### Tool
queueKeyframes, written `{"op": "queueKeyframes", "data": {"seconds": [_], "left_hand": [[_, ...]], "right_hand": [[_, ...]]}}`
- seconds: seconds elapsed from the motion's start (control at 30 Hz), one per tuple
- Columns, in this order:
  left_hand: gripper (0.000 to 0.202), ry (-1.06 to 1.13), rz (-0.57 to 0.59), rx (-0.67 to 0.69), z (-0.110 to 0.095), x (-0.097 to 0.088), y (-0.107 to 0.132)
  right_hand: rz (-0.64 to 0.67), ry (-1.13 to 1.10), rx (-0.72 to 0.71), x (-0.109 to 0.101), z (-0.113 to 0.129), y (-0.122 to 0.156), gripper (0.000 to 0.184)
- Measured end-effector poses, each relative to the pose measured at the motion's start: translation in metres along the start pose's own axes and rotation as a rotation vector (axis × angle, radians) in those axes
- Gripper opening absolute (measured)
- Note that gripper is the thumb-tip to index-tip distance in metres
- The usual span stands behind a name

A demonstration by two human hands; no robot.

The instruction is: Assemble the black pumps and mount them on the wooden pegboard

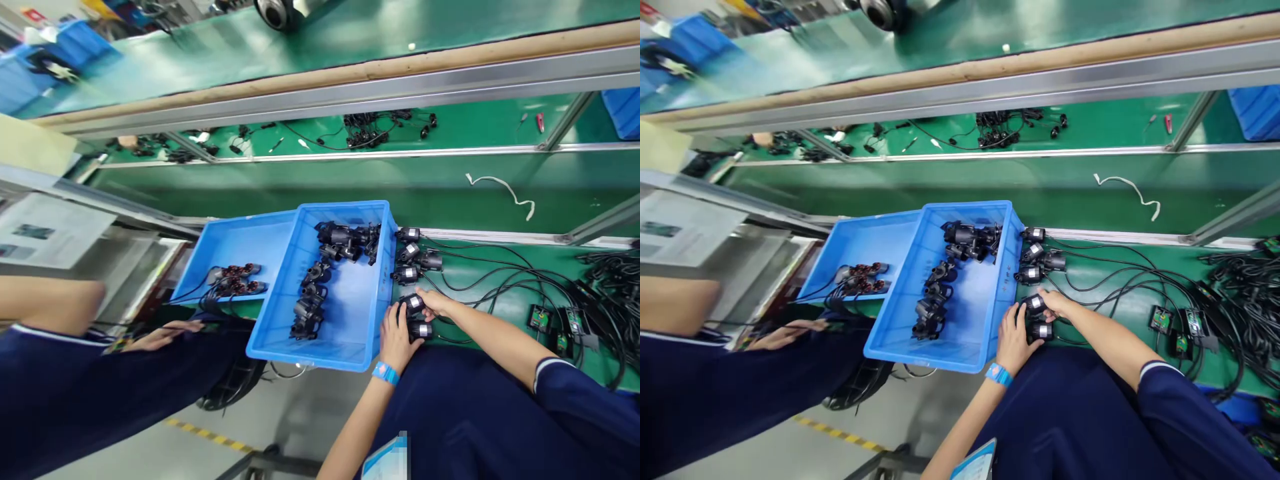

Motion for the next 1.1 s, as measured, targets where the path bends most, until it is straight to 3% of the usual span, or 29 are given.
{"op": "queueKeyframes", "data": {"seconds": [0.1,0.2,0.27,0.33,0.4,0.5,0.57,0.67,0.73,0.8,0.97,1.03,1.1], "left_hand": [[0.094,-0.069,0.057,0.051,-0.01,-0.002,-0.009],[0.071,-0.13,0.161,0.114,-0.021,0.005,-0.018],[0.062,-0.169,0.233,0.137,-0.025,0.012,-0.026],[0.062,-0.211,0.296,0.141,-0.026,0.018,-0.036],[0.064,-0.255,0.347,0.115,-0.021,0.02,-0.046],[0.063,-0.307,0.374,0.033,-0.007,0.012,-0.055],[0.062,-0.276,0.383,0.034,0.0,0.003,-0.059],[0.048,-0.172,0.333,0.108,-0.001,-0.016,-0.071],[0.036,-0.191,0.234,0.122,-0.001,-0.033,-0.087],[0.039,-0.296,0.213,0.14,-0.001,-0.041,-0.106],[0.083,-0.437,0.565,0.299,0.006,-0.016,-0.131],[0.089,-0.503,0.612,0.274,0.016,-0.009,-0.131],[0.081,-0.588,0.62,0.246,0.024,-0.005,-0.127]], "right_hand": [[-0.08,-0.007,-0.133,-0.016,0.015,0.02,0.063],[-0.133,0.024,-0.341,-0.032,0.013,0.057,0.05],[-0.211,0.157,-0.542,-0.05,-0.002,0.088,0.034],[-0.477,0.335,-0.675,-0.086,-0.033,0.118,0.031],[-0.699,0.337,-0.597,-0.138,-0.08,0.137,0.036],[-1.188,0.492,-0.36,-0.215,-0.149,0.168,0.047],[-1.369,0.521,-0.176,-0.251,-0.189,0.183,0.056],[-1.396,0.533,-0.028,-0.275,-0.231,0.187,0.058],[-1.354,0.538,0.02,-0.278,-0.25,0.181,0.06],[-1.31,0.514,0.027,-0.277,-0.264,0.173,0.063],[-1.222,0.327,-0.028,-0.275,-0.284,0.162,0.046],[-1.251,0.268,-0.052,-0.278,-0.284,0.166,0.042],[-1.309,0.277,-0.087,-0.278,-0.28,0.171,0.04]]}}
Point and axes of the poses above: each hand's wrist, its own y-axis away from the middle knuckle, its own x-axis out of the palm, z = x × y, the point moved 7 cm from there along -y, towards the middle knuckle, and after that the axes turned 13 degrees about x, right-handed, at the moved point
